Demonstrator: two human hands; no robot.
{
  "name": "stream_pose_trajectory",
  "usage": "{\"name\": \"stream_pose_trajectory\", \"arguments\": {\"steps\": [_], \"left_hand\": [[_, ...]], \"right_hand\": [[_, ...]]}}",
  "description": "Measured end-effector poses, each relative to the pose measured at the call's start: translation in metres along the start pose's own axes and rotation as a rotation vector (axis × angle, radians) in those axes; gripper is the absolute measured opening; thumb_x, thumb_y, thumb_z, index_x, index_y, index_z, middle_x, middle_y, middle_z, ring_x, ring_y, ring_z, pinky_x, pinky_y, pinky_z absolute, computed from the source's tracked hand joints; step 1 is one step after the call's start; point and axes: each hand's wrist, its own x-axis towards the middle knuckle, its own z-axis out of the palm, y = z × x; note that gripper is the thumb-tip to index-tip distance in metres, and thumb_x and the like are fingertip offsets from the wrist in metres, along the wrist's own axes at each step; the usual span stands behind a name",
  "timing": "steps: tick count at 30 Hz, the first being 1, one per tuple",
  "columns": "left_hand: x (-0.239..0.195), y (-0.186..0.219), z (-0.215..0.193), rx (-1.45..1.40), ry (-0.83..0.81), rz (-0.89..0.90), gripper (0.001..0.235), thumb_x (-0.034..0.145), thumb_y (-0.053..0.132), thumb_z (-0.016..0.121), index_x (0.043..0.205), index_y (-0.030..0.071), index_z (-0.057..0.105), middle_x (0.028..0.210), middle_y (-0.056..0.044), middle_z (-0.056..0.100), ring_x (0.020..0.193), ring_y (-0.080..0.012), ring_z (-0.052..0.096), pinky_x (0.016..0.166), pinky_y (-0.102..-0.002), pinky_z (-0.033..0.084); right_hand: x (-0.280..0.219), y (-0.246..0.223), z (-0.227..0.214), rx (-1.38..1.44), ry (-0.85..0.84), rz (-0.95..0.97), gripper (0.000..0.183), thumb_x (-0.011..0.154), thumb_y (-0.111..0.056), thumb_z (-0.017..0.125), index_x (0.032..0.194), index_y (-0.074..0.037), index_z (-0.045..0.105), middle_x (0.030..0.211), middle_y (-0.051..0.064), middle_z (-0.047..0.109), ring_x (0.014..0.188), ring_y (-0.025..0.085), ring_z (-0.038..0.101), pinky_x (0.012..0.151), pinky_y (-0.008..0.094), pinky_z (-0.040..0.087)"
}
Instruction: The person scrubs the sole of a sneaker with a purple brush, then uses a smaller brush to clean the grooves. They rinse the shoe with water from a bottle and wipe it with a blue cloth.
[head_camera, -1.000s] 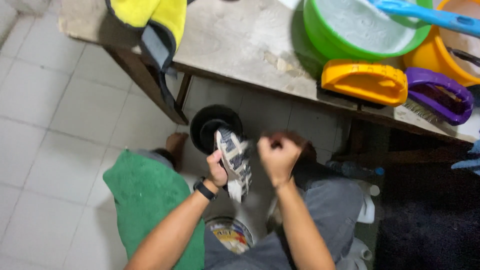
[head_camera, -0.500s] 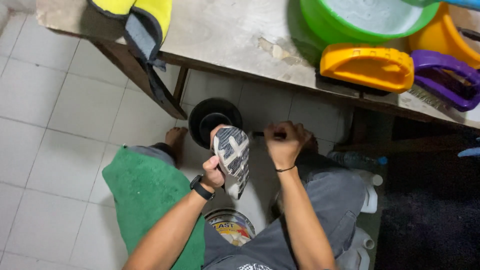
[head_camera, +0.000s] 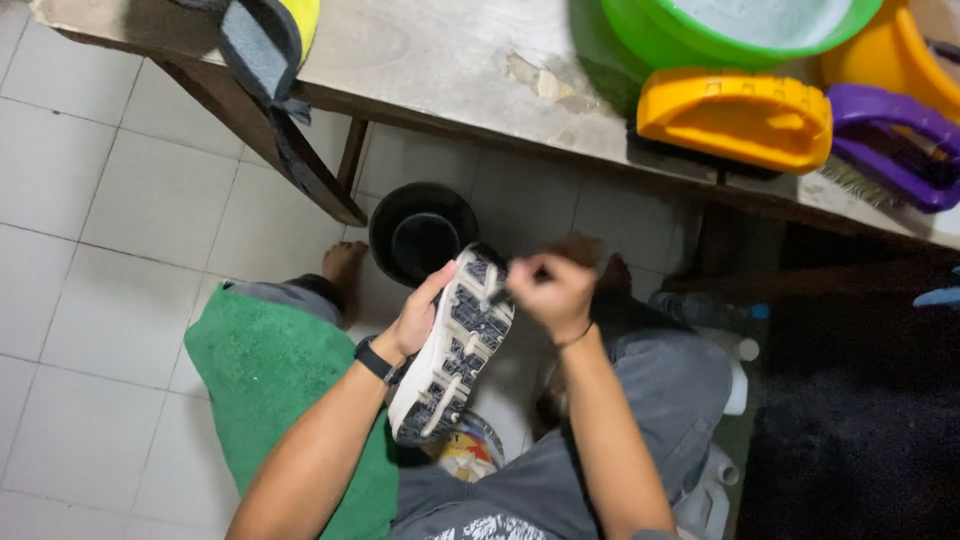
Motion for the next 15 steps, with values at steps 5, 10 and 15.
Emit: {"name": "stream_pose_trajectory", "arguments": {"steps": [5,10,15], "left_hand": [[0.013,-0.003,-0.013,0.047,-0.011,-0.038,0.057,0.097,0.05,0.059,0.125,0.001,0.069,0.12,-0.021,0.071,0.106,-0.0283,0.07,0.102,-0.048,0.052],[-0.012,0.003,0.012,0.108,0.014,-0.093,0.052,0.097,0.045,0.062,0.125,0.001,0.07,0.119,-0.017,0.072,0.109,-0.0232,0.066,0.105,-0.046,0.049],[-0.003,0.003,0.005,0.184,-0.001,-0.06,0.047,0.098,0.043,0.063,0.123,0.003,0.07,0.115,-0.013,0.073,0.108,-0.0165,0.064,0.105,-0.043,0.049]], "right_hand": [[0.009,-0.008,0.002,0.077,-0.006,-0.084,0.026,0.068,-0.009,0.081,0.058,-0.02,0.06,0.053,-0.002,0.06,0.05,0.022,0.06,0.06,0.025,0.048],[0.025,-0.007,-0.019,-0.147,0.019,-0.149,0.023,0.066,-0.013,0.083,0.059,-0.022,0.062,0.055,-0.001,0.058,0.055,0.022,0.06,0.067,0.029,0.047],[-0.019,0.025,0.002,0.091,-0.082,0.062,0.014,0.074,-0.008,0.079,0.066,-0.013,0.068,0.059,0.01,0.066,0.055,0.029,0.067,0.055,0.031,0.052]]}}
